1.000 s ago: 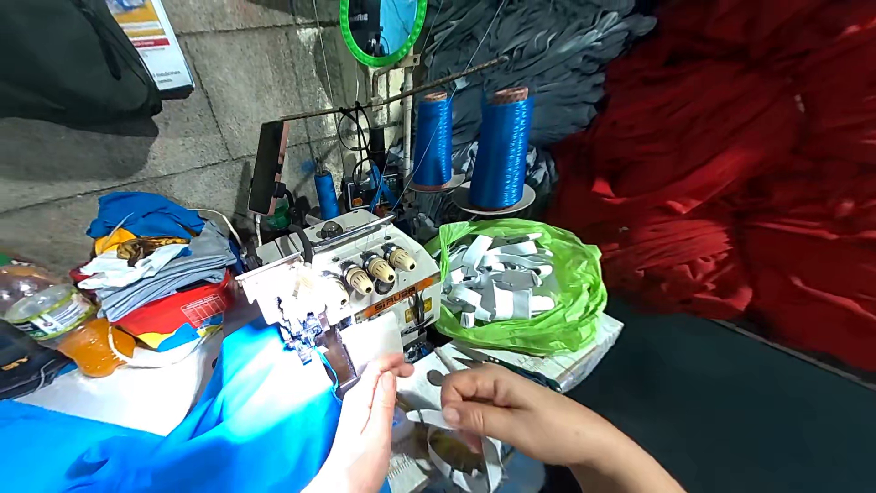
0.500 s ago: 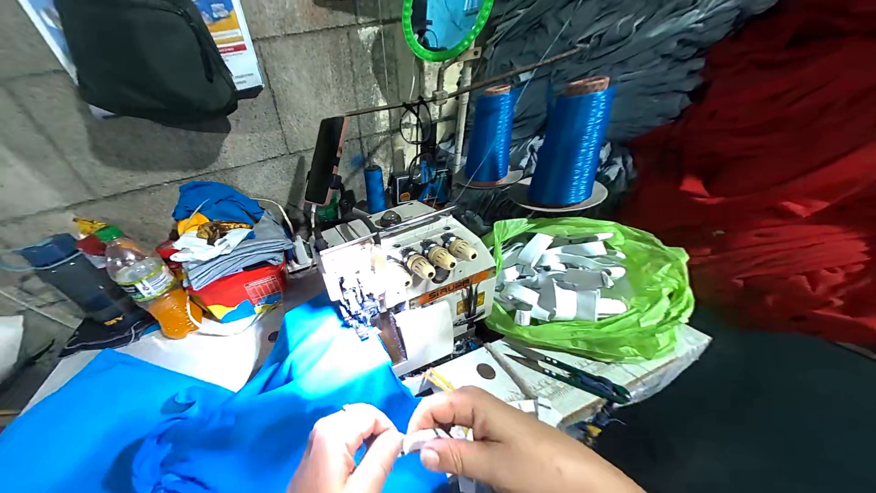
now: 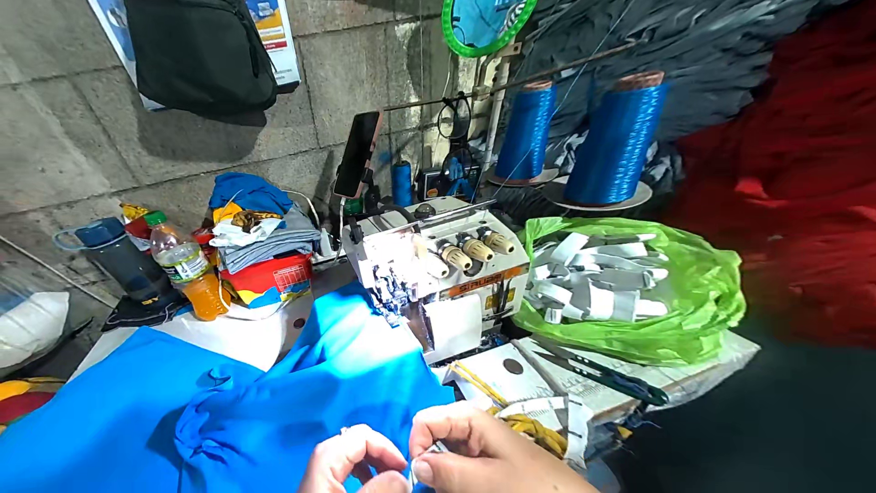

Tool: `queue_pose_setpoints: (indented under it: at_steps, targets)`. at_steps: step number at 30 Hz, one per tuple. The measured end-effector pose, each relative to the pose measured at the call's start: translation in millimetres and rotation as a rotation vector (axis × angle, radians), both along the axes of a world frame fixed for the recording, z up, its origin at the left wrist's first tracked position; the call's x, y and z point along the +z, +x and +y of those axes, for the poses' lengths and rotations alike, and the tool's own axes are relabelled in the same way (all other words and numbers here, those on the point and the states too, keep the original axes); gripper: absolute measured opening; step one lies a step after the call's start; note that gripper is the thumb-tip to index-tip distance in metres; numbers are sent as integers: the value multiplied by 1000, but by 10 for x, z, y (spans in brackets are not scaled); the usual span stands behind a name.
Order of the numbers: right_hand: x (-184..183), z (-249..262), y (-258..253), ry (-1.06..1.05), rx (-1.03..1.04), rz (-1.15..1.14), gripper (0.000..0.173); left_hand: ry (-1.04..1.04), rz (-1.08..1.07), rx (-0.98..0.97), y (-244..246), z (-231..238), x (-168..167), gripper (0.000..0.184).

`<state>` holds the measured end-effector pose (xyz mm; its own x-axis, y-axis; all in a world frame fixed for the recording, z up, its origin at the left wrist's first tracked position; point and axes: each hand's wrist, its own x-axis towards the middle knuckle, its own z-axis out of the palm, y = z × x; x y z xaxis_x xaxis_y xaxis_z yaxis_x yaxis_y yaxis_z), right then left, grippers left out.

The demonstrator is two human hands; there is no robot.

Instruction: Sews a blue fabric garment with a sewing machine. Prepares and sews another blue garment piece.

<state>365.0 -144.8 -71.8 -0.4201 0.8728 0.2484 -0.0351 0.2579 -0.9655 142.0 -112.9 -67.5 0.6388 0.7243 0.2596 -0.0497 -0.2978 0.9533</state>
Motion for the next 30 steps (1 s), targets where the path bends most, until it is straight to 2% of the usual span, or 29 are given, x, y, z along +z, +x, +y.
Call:
queue_pose_setpoints:
  at_steps: [3,8,12,16,20,24,30]
  targets:
    - [-6,-19,-73,61,-49,-73,12,-13,-37,28,45,-46,-72,6]
    - [-58,-30,-131,194,-207,-209,16,-92,46,41,38,-66,-47,8]
    - [-95,-31,-58,105,-206,-169,16,-183,28,20,45,-97,-35,10]
    - [-156,-35,81,-18,-140,-83,8,-247,22,25,23,-92,-43,13]
    - [-169,-44,103,-134,-126,14,13,-281,4,-5,21,-82,-57,13]
    - [-204,-23,85,-137,-94,42,14,-286,-28,14,46,-86,-83,13]
    - [-185,-56,59,-120,-124,45,13,-166,-3,115,74,-98,-104,11]
